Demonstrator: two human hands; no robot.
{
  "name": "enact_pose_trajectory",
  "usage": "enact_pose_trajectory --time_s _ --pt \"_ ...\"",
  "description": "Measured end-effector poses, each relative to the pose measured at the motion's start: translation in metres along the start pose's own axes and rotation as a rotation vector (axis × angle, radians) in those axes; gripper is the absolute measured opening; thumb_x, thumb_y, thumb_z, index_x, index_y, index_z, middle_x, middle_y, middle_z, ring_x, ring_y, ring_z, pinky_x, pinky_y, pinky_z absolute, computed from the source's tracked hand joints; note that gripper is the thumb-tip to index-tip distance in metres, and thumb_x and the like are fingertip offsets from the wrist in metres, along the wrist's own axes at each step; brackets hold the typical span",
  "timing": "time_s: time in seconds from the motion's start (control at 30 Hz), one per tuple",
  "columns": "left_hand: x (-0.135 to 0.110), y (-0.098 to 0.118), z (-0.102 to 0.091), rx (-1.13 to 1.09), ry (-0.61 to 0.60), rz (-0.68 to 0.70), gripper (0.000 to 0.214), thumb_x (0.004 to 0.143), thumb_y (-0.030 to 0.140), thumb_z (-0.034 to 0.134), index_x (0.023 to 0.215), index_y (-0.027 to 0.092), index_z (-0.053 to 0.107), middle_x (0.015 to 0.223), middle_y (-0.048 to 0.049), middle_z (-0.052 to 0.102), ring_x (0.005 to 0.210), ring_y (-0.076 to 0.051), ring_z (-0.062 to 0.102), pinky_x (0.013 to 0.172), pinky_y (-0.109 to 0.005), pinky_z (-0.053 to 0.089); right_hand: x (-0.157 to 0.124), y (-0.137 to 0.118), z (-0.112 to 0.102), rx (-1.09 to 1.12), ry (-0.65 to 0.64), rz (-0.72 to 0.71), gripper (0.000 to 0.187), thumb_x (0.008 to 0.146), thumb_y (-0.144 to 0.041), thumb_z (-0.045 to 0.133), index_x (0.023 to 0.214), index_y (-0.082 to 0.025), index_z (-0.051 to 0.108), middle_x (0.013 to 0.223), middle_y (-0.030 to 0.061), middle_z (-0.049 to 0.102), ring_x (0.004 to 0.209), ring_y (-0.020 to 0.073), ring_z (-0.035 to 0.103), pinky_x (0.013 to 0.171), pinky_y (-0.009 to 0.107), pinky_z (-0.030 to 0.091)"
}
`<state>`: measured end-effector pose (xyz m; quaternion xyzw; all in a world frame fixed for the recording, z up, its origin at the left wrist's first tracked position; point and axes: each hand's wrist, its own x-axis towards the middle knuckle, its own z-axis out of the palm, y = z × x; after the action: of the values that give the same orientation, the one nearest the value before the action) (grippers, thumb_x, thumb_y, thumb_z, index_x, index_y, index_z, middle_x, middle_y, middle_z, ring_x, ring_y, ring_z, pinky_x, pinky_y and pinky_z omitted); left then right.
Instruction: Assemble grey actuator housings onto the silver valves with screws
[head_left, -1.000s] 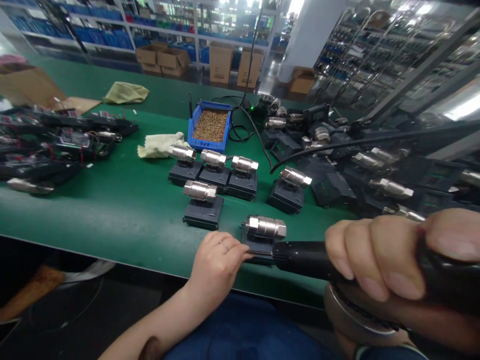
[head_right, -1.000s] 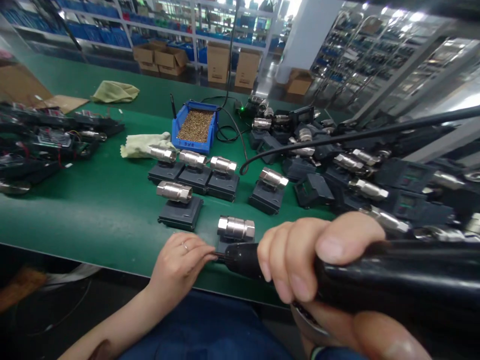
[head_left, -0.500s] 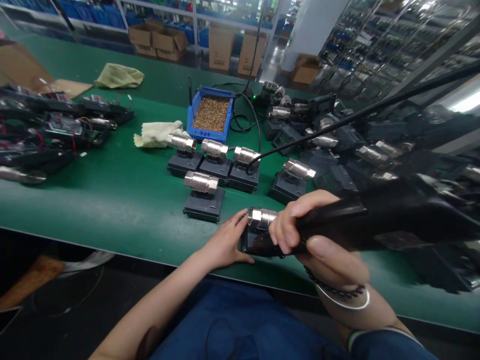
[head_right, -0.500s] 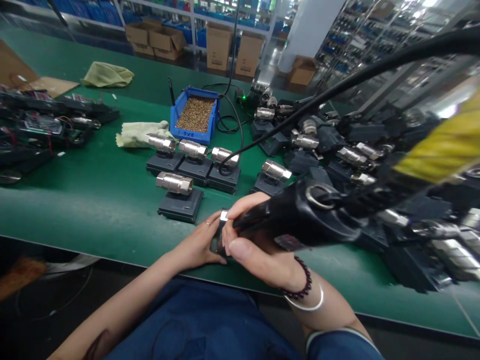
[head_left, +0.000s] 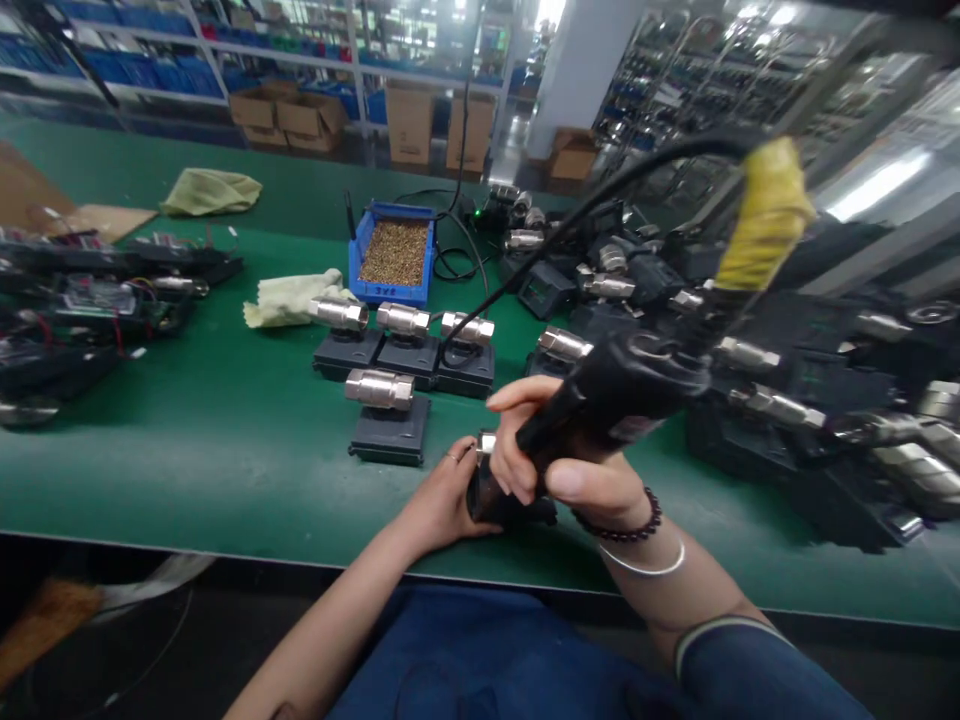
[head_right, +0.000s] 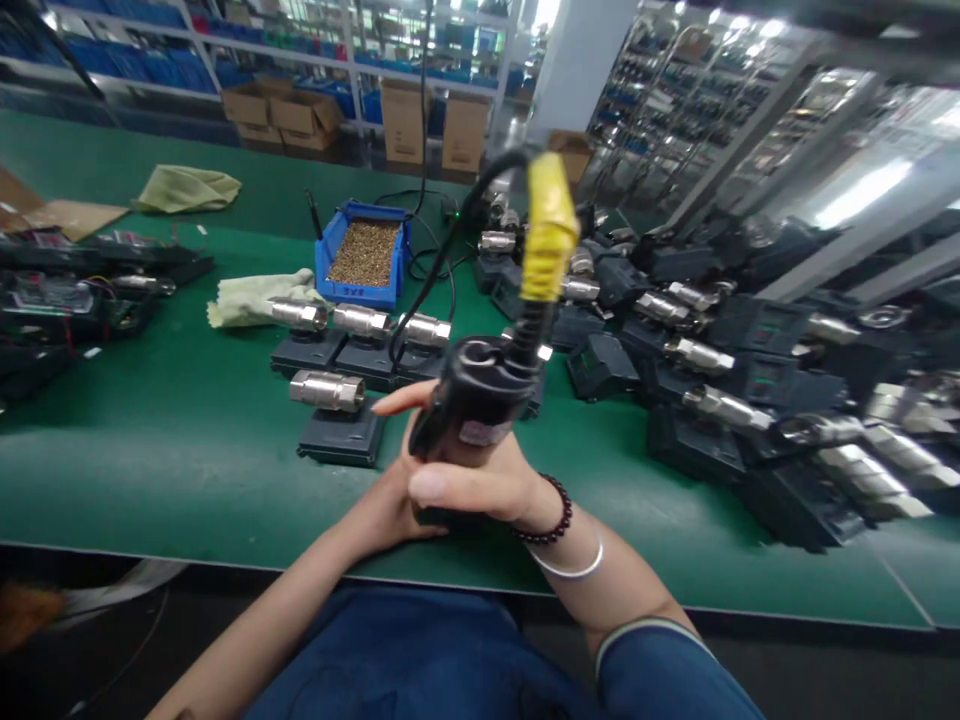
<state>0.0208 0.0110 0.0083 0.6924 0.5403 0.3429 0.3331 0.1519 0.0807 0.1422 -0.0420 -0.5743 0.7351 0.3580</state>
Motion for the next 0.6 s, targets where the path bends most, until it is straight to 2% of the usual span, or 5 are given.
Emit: enact_pose_trajectory --time_s 0.1,0.23,0.27,0.43,0.6 --pt "0.001 -0.006 0.001 0.022 -0.008 -0.012 0.095 0.054 0.025 0.087 0.136 0.009 0.041 0.140 -0.0238 0.043 0.133 -0.038 0.043 0.112 -0.052 0.037 -0.013 -0.029 -0.027 0.152 0.237 -0.127 0.033 0.073 -0.042 0.071 0.098 -0.022 0.068 0.051 -0.0088 0.045 0.037 0.0052 0.036 0.042 0.020 0.041" --pt "-0.004 -0.008 0.003 0.024 -0.013 -0.067 0.090 0.059 0.022 0.081 0.139 0.017 0.039 0.146 -0.0190 0.038 0.138 -0.036 0.038 0.115 -0.053 0.032 -0.044 -0.043 -0.085 0.051 0.993 0.025 0.032 0.064 -0.048 0.073 0.078 -0.022 0.060 0.051 -0.0098 0.041 0.041 0.0050 0.039 0.044 0.018 0.044" --pt "-0.006 -0.008 0.003 0.024 -0.017 -0.080 0.090 0.059 0.022 0.080 0.139 0.017 0.039 0.148 -0.0188 0.037 0.138 -0.036 0.037 0.115 -0.053 0.032 -0.053 -0.038 -0.099 0.007 1.068 0.065 0.031 0.066 -0.047 0.072 0.076 -0.021 0.058 0.052 -0.0090 0.043 0.042 0.0061 0.042 0.044 0.019 0.046" --pt "-0.008 -0.005 0.001 0.032 -0.012 -0.142 0.082 0.067 0.020 0.070 0.142 0.016 0.038 0.151 -0.0184 0.036 0.141 -0.035 0.034 0.115 -0.054 0.030 -0.085 0.011 -0.144 -0.218 1.196 0.180 0.029 0.064 -0.038 0.075 0.073 -0.020 0.054 0.059 -0.0029 0.054 0.049 0.0142 0.055 0.047 0.029 0.052" --pt "-0.010 -0.014 0.013 0.029 -0.010 -0.124 0.078 0.069 0.021 0.068 0.142 0.017 0.041 0.144 -0.0177 0.047 0.139 -0.034 0.038 0.114 -0.054 0.031 -0.096 0.018 -0.130 -0.558 1.308 0.076 0.051 0.064 -0.034 0.074 0.110 -0.019 0.056 0.110 0.0100 0.062 0.104 0.0279 0.059 0.094 0.047 0.049"
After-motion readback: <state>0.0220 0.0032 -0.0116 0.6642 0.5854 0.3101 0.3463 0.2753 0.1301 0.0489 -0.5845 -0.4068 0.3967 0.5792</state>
